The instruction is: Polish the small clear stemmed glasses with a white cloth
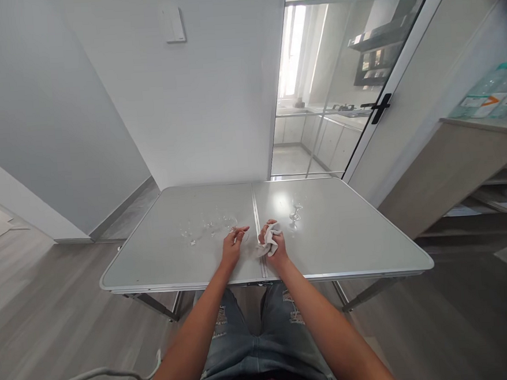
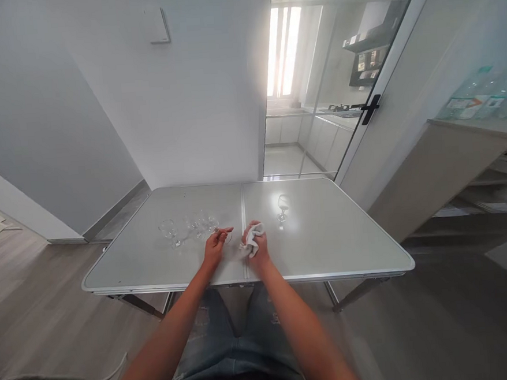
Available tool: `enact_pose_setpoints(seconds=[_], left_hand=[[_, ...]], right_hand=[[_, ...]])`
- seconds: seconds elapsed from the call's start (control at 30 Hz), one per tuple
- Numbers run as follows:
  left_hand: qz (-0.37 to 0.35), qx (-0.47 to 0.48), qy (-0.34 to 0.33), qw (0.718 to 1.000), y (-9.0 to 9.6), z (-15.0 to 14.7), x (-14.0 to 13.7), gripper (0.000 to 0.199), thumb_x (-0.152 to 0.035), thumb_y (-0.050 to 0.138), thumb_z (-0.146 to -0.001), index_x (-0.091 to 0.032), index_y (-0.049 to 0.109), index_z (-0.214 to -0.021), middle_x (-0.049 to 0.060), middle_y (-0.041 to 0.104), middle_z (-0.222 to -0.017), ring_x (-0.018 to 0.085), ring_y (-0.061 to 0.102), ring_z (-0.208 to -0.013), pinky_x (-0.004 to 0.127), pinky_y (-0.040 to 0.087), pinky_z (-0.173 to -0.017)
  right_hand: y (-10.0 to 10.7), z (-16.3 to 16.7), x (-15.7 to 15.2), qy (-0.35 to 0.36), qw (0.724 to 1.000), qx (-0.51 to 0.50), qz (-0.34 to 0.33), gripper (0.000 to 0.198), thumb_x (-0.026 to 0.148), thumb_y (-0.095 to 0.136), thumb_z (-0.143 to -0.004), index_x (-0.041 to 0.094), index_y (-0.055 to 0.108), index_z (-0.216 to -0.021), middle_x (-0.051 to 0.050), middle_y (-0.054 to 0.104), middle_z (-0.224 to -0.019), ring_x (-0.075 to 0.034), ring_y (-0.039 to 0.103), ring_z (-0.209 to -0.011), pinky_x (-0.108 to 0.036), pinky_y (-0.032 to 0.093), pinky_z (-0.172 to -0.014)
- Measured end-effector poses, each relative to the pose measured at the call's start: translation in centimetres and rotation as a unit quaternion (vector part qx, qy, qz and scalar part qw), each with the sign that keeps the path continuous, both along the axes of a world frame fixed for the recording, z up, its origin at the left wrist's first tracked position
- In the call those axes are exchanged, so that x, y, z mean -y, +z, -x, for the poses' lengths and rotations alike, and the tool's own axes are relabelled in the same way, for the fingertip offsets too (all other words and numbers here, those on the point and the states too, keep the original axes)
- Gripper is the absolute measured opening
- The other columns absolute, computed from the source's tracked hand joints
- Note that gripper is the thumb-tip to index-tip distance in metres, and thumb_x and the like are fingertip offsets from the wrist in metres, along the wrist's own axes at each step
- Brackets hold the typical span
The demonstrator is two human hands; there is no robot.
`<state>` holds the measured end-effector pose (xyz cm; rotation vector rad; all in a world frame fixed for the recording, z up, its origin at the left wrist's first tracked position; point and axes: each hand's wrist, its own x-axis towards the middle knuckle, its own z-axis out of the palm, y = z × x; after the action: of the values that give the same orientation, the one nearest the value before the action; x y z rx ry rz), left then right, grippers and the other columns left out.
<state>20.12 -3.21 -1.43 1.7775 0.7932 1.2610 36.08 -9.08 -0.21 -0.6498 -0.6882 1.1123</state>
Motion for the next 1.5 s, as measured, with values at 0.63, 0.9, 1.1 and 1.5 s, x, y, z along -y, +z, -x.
enact_pose_setpoints(seconds=[0.63, 0.9, 1.1, 1.5], left_hand=[[-0.075, -0.135, -0.036, 0.987, -0.3, -0.3, -0.4, 0.027, -0.037, 0.053, -0.097, -0.023, 0.074, -0.089, 0.007, 0.066, -0.092, 0.022, 0.059, -0.095, 0.036, 0.048, -0.089], [-0.082, -0.139, -0.058, 0.985, -0.7, -0.6, -1.0, 0.035, -0.045, 0.055, -0.096, -0.024, 0.071, -0.119, 0.010, 0.070, -0.109, 0.024, 0.061, -0.104, 0.041, 0.047, -0.097], [-0.030, -0.154, -0.039, 0.987, -1.0, -0.6, -0.9, 0.056, -0.049, 0.067, -0.088, -0.023, 0.058, -0.137, 0.009, 0.068, -0.114, 0.019, 0.060, -0.084, 0.032, 0.050, -0.074], [-0.045, -0.194, -0.065, 0.978, 0.0, -0.6, -0.4, 0.042, -0.051, 0.040, -0.102, -0.021, 0.070, -0.100, 0.006, 0.067, -0.094, 0.019, 0.058, -0.083, 0.031, 0.045, -0.075]], right_hand=[[-1.6, 1.9, -1.2, -0.109, 0.961, 0.252, 0.016, 0.024, 0.036, 0.081, -0.072, 0.021, 0.080, -0.091, -0.006, 0.078, -0.092, -0.021, 0.070, -0.084, -0.035, 0.054, -0.082], [-1.5, 1.9, -1.3, -0.155, 0.942, 0.299, 0.003, 0.017, 0.035, 0.076, -0.076, 0.020, 0.077, -0.085, -0.005, 0.076, -0.090, -0.021, 0.068, -0.084, -0.033, 0.054, -0.080], [-0.5, 0.0, -0.8, -0.202, 0.925, 0.318, 0.052, 0.019, 0.038, 0.077, -0.076, 0.021, 0.077, -0.083, -0.005, 0.078, -0.085, -0.022, 0.069, -0.078, -0.033, 0.056, -0.074], [1.6, -19.4, 3.1, -0.412, 0.795, 0.418, 0.153, 0.036, 0.046, 0.075, -0.072, 0.014, 0.080, -0.088, -0.009, 0.078, -0.086, -0.025, 0.072, -0.081, -0.034, 0.056, -0.077]])
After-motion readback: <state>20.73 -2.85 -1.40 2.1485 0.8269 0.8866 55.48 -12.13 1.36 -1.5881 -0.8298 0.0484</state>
